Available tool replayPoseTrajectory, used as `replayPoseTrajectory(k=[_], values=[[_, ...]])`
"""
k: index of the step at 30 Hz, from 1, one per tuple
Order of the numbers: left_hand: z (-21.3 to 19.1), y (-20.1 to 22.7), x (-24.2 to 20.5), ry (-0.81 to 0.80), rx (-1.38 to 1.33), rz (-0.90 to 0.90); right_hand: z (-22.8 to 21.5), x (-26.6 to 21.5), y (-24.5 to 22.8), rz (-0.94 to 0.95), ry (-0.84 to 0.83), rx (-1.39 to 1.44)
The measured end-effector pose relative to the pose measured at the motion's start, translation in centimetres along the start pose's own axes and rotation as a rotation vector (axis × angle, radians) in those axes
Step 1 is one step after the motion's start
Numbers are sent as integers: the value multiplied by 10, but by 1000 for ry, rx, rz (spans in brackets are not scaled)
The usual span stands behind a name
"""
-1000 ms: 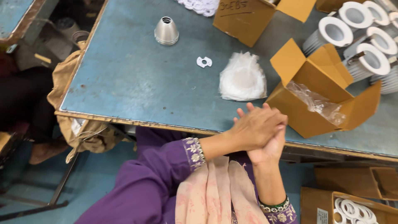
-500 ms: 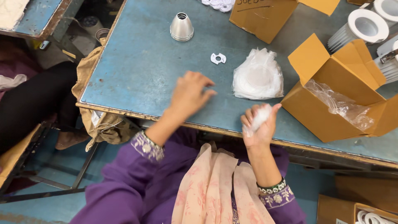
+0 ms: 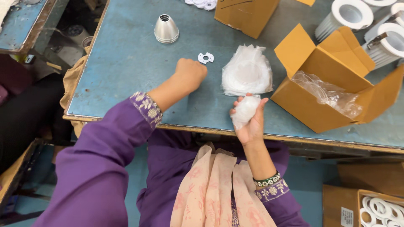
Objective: The person wraps a small metallic light fixture in bubble wrap and places it into a cardboard box. The person then picks up a stack of bubble wrap, folds it, and places it into the box to cushion the contents.
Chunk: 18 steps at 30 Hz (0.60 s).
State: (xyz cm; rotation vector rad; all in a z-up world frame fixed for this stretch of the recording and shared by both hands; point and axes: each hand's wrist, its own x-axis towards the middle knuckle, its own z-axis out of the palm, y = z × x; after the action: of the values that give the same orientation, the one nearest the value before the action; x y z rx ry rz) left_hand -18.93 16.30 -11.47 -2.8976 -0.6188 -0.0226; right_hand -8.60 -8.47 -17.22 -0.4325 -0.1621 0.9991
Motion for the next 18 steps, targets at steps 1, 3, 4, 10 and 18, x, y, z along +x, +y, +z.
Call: replayPoseTrajectory(k=[1,3,4,10,18], values=[[-12,0,9,-138,-33,-14,2,0,1,-15,25,-25],[-38,-3,10,-266,-141,-52,5,1,2,-31,30,-44],[-50,-4,4,-256,-217,-75,7,1,2,-33,9,-38],[-67,81,-47,213,-982,241,9,-4,6,-65,3,-119],[-58,125,-46,511,-548,216,19,-12,4,-94,8,-259]])
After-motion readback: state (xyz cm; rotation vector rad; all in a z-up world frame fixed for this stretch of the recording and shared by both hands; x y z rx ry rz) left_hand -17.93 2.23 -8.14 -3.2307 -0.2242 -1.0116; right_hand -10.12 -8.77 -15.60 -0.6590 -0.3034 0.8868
